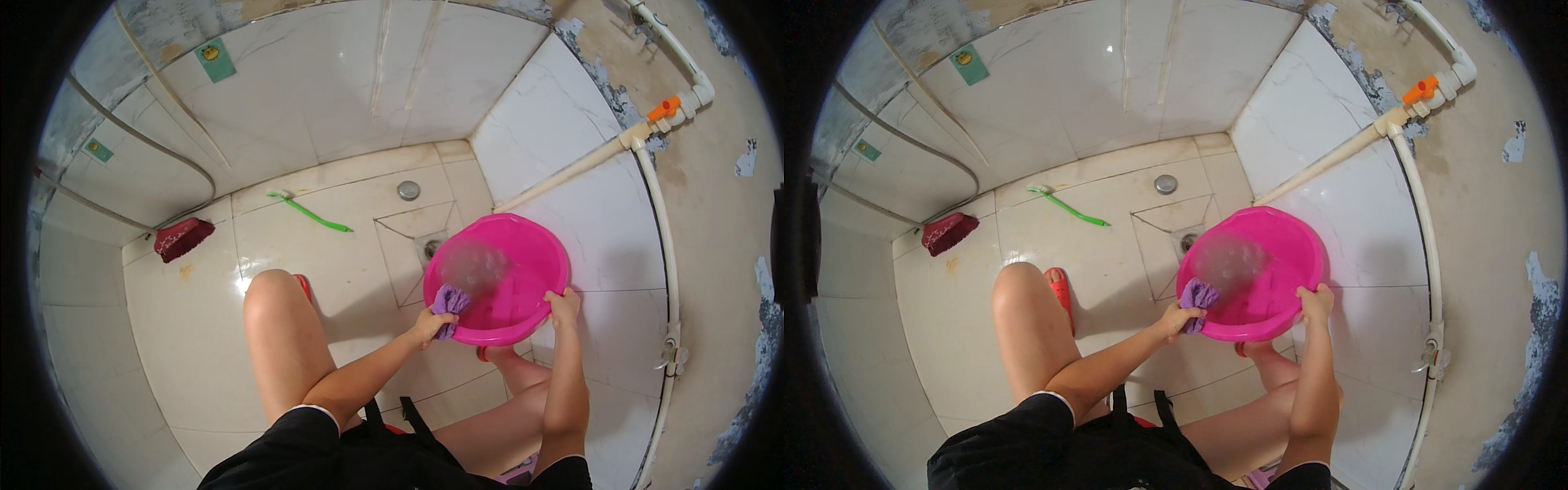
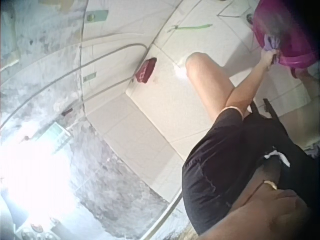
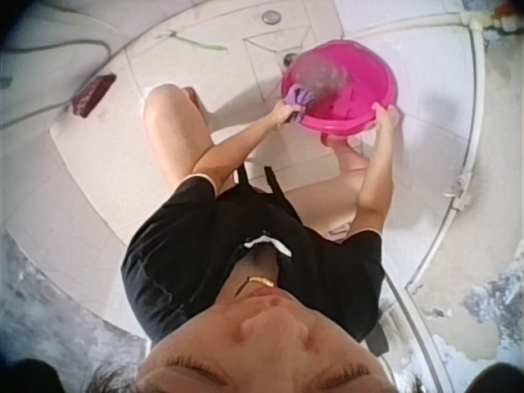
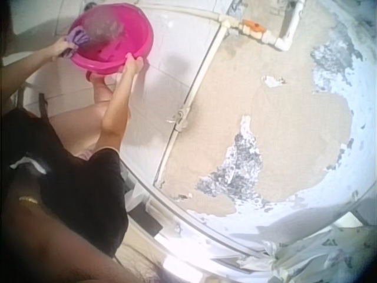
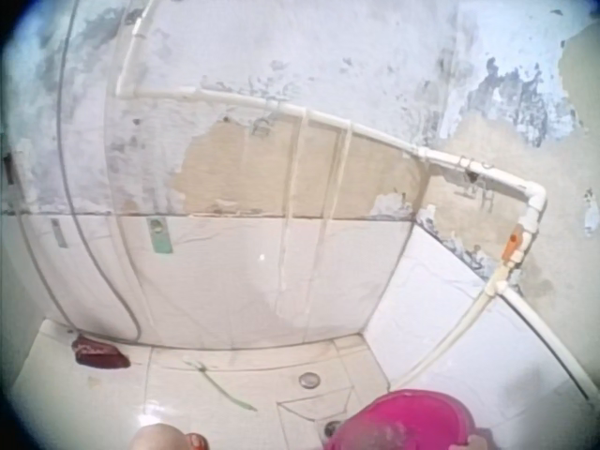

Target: The person wipes the tiled bathroom floor around a drain using a purple cloth, rinses the cloth in a pink basin, and refills the basin from a tap.

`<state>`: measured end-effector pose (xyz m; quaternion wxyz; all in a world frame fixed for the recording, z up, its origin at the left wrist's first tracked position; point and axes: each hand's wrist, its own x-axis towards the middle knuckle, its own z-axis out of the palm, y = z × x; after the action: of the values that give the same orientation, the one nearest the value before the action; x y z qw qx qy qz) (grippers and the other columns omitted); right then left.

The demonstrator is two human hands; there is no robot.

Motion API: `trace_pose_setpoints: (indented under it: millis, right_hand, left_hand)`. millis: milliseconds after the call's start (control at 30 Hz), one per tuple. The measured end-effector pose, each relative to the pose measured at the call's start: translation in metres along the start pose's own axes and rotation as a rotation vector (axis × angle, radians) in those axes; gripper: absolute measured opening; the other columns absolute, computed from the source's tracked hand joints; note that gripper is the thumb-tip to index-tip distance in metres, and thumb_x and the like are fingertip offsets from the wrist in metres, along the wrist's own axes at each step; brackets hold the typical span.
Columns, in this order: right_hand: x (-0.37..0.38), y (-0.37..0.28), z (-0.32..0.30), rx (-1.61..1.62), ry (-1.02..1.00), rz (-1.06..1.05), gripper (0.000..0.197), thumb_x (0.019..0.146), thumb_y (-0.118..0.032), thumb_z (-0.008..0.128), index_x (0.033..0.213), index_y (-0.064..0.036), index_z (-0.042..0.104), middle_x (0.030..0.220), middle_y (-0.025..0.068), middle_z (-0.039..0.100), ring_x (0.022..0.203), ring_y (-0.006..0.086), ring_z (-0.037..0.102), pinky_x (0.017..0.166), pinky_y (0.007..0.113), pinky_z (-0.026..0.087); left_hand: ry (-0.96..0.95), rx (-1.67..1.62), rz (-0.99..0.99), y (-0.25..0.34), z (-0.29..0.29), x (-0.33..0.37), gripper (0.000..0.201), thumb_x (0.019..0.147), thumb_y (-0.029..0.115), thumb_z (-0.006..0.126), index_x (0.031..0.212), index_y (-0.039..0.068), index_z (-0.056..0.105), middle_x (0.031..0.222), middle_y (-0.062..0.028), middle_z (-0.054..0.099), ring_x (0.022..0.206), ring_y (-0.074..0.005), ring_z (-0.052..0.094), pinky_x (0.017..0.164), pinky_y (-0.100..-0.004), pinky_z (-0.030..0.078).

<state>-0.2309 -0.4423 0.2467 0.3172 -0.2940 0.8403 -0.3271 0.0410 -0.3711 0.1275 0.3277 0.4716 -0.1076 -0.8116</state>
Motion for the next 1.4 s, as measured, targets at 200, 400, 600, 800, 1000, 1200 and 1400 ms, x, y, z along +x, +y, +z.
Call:
trace_pose_setpoints:
  millis: [200, 400, 600, 800, 1000, 1200, 1400]
  right_hand:
    - [0.004, -0.004, -0.001, -0.012, -0.017, -0.022, 0.013, 0.059, 0.002, 0.063, 0.071, 0.0016, 0.058, 0.063, 0.0076, 0.06, 0.051, 0.0141, 0.055, 0.044, 0.028, 0.042]
    - [0.007, -0.004, 0.002, -0.017, -0.011, -0.023, 0.012, 0.059, 0.004, 0.063, 0.071, 0.0015, 0.058, 0.064, 0.0081, 0.06, 0.054, 0.0151, 0.056, 0.049, 0.028, 0.044]
    - [0.008, -0.007, 0.004, -0.051, 0.003, -0.018, 0.014, 0.059, 0.004, 0.063, 0.072, 0.0015, 0.057, 0.064, 0.008, 0.06, 0.055, 0.0151, 0.056, 0.05, 0.029, 0.045]
    - [0.013, -0.004, 0.008, -0.026, 0.006, -0.071, 0.015, 0.058, 0.005, 0.062, 0.066, -0.0043, 0.053, 0.059, 0.0044, 0.054, 0.048, 0.013, 0.051, 0.034, 0.026, 0.036]
    - [0.003, -0.02, 0.007, -0.038, -0.001, -0.024, 0.014, 0.059, 0.002, 0.064, 0.07, 0.0003, 0.057, 0.063, 0.0059, 0.059, 0.052, 0.0131, 0.053, 0.046, 0.028, 0.042]
    - [0.001, -0.026, 0.008, -0.069, -0.026, -0.049, 0.011, 0.059, 0.002, 0.065, 0.064, -0.0016, 0.057, 0.061, 0.0041, 0.058, 0.053, 0.0117, 0.053, 0.047, 0.027, 0.041]
    - [0.004, -0.025, 0.009, -0.087, -0.015, -0.073, 0.01, 0.059, 0.002, 0.065, 0.066, -0.0008, 0.059, 0.062, 0.004, 0.059, 0.054, 0.0117, 0.053, 0.051, 0.028, 0.043]
  left_hand:
    - [-0.005, -0.007, -0.041, 0.001, 0.008, -0.001, 0.039, 0.068, 0.009, 0.069, 0.104, 0.0, 0.056, 0.092, -0.0084, 0.061, 0.079, -0.0171, 0.059, 0.069, -0.0303, 0.05]
    - [-0.018, 0.005, -0.049, 0.0, 0.007, 0.0, 0.041, 0.068, 0.009, 0.069, 0.106, 0.0, 0.056, 0.093, -0.0089, 0.061, 0.081, -0.0177, 0.059, 0.07, -0.0306, 0.05]
    - [-0.045, 0.033, -0.073, -0.001, 0.005, 0.0, 0.05, 0.067, 0.011, 0.07, 0.113, 0.002, 0.052, 0.096, -0.0059, 0.059, 0.084, -0.0161, 0.058, 0.072, -0.0305, 0.049]
    - [-0.028, 0.01, -0.072, -0.003, 0.004, 0.004, 0.046, 0.067, 0.01, 0.069, 0.11, 0.002, 0.054, 0.094, -0.007, 0.06, 0.083, -0.0171, 0.058, 0.071, -0.0306, 0.049]
    - [-0.031, 0.007, -0.104, 0.003, 0.007, 0.003, 0.046, 0.067, 0.011, 0.07, 0.109, 0.002, 0.054, 0.093, -0.0069, 0.06, 0.082, -0.0174, 0.058, 0.07, -0.0316, 0.049]
    - [-0.05, -0.017, -0.137, 0.002, 0.009, 0.002, 0.044, 0.068, 0.012, 0.07, 0.108, 0.004, 0.053, 0.092, -0.0051, 0.059, 0.081, -0.0162, 0.058, 0.067, -0.0314, 0.05]
    - [-0.048, -0.041, -0.133, 0.004, 0.013, -0.002, 0.038, 0.069, 0.01, 0.068, 0.104, 0.005, 0.055, 0.087, -0.0043, 0.06, 0.077, -0.0153, 0.058, 0.064, -0.03, 0.051]
